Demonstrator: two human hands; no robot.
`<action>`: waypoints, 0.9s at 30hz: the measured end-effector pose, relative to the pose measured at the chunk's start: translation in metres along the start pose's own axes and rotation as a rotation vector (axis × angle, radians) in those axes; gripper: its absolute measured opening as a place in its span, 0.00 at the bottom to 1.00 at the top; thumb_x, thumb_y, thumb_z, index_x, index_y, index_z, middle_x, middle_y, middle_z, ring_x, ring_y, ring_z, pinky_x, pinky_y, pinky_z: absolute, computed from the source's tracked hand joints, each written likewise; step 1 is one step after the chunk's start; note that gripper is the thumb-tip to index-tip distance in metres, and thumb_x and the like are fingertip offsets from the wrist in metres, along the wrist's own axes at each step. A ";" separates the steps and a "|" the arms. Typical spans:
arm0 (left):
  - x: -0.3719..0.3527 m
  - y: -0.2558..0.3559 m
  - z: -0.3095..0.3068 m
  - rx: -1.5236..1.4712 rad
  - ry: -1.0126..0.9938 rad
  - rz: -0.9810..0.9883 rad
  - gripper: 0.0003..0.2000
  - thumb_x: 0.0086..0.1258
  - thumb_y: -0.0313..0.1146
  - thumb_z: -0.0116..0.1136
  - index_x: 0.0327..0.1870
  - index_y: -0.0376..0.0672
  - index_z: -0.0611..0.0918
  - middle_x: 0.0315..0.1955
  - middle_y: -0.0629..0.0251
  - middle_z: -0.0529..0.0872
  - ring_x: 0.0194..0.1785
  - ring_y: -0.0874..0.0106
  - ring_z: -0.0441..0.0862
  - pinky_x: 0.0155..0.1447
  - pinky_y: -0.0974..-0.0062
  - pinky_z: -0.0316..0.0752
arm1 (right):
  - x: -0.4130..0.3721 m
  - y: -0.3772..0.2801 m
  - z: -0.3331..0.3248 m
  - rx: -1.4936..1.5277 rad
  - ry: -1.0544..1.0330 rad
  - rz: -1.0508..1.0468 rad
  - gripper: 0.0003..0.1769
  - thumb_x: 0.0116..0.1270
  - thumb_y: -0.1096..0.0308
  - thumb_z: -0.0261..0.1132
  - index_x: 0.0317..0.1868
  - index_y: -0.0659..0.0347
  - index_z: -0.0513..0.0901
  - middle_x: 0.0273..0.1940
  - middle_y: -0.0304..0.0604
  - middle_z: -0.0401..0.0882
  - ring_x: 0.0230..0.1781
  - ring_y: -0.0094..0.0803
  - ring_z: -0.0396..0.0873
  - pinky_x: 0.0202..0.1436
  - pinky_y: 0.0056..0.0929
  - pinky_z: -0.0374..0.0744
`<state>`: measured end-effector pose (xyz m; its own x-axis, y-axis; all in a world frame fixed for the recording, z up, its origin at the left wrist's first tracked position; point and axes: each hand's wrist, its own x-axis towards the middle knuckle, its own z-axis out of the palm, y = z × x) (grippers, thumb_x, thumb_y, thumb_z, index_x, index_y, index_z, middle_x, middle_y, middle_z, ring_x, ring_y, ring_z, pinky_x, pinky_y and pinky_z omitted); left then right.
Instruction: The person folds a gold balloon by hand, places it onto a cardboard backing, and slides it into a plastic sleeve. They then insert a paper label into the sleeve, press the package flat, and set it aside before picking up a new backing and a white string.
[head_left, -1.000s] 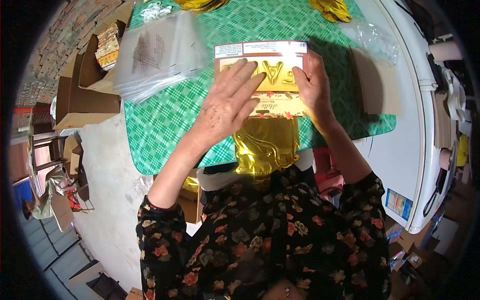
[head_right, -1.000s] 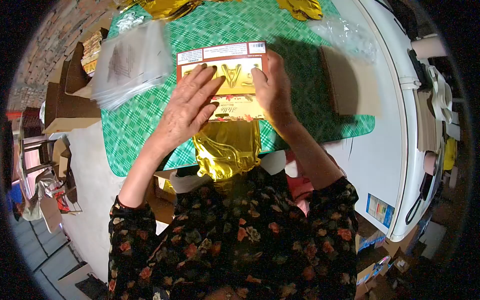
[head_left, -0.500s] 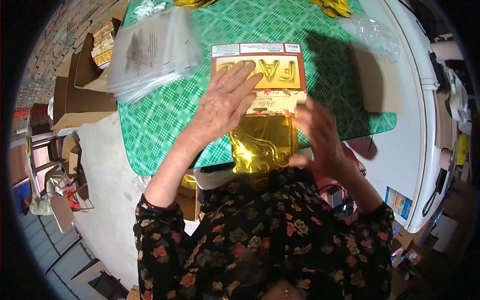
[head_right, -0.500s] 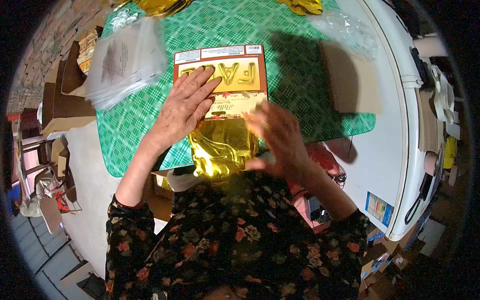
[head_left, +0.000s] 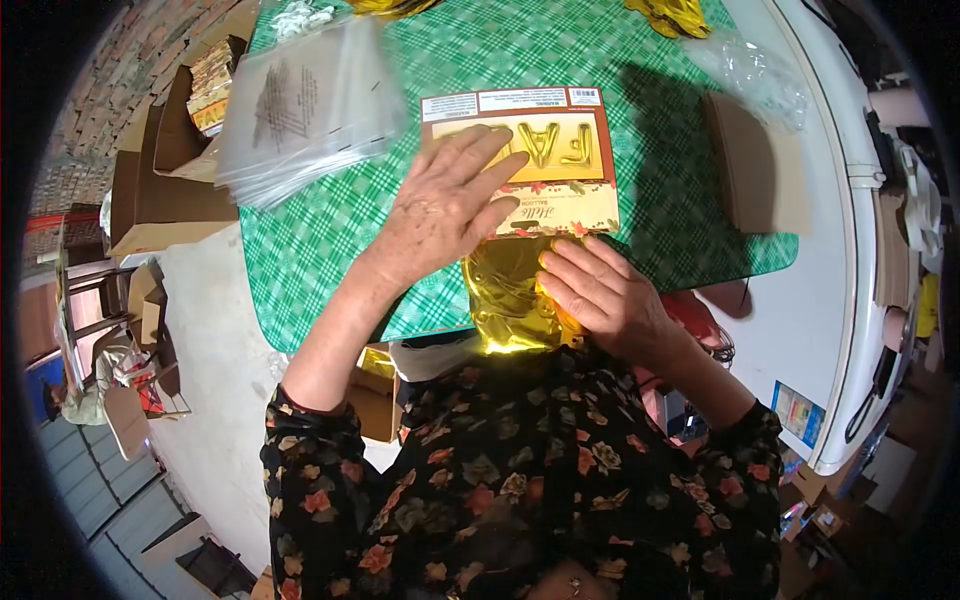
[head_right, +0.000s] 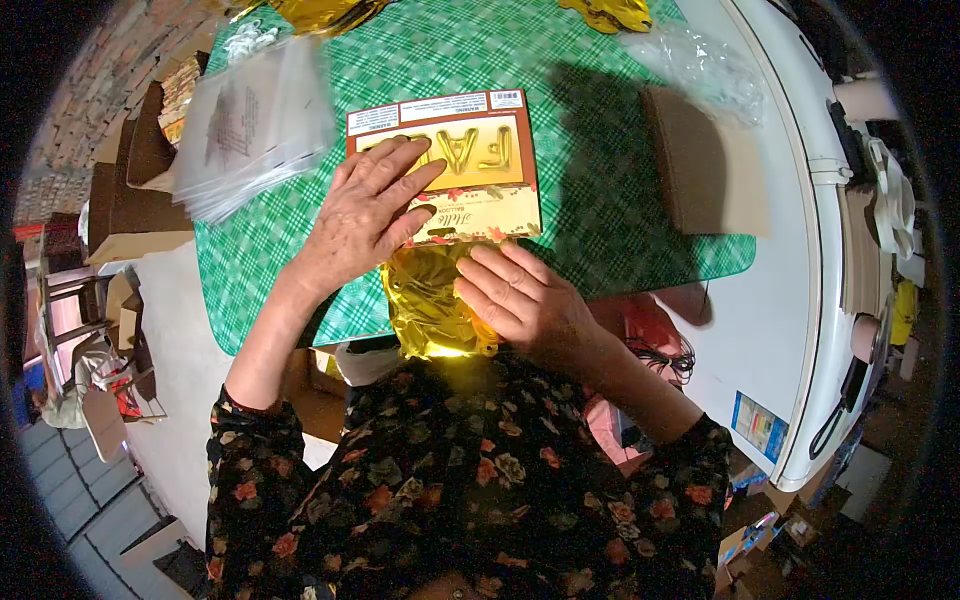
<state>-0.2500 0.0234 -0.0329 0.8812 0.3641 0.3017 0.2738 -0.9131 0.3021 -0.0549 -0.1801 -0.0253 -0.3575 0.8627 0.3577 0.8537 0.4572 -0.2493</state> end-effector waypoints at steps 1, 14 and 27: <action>0.000 -0.001 0.000 -0.002 -0.003 0.002 0.24 0.77 0.43 0.64 0.73 0.50 0.81 0.75 0.60 0.76 0.79 0.56 0.69 0.82 0.50 0.60 | 0.002 0.001 -0.003 0.027 -0.005 0.007 0.16 0.71 0.69 0.66 0.57 0.62 0.86 0.59 0.47 0.87 0.66 0.42 0.83 0.75 0.45 0.77; -0.002 -0.014 0.001 -0.185 -0.033 -0.027 0.26 0.59 0.28 0.74 0.63 0.49 0.87 0.72 0.63 0.80 0.77 0.57 0.71 0.82 0.51 0.59 | 0.079 0.071 -0.025 0.864 -0.211 0.650 0.14 0.81 0.63 0.64 0.46 0.70 0.82 0.32 0.50 0.84 0.31 0.34 0.82 0.38 0.36 0.79; -0.001 -0.015 -0.034 -0.930 -0.125 -0.370 0.30 0.71 0.25 0.64 0.76 0.36 0.73 0.73 0.48 0.76 0.77 0.56 0.72 0.79 0.61 0.66 | 0.068 0.122 0.041 0.779 -0.088 0.428 0.16 0.79 0.63 0.65 0.37 0.69 0.78 0.31 0.54 0.80 0.32 0.42 0.81 0.39 0.42 0.78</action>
<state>-0.2678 0.0432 -0.0065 0.8504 0.5250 -0.0344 0.1758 -0.2219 0.9591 0.0098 -0.0565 -0.0681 -0.1222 0.9920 0.0317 0.4324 0.0820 -0.8980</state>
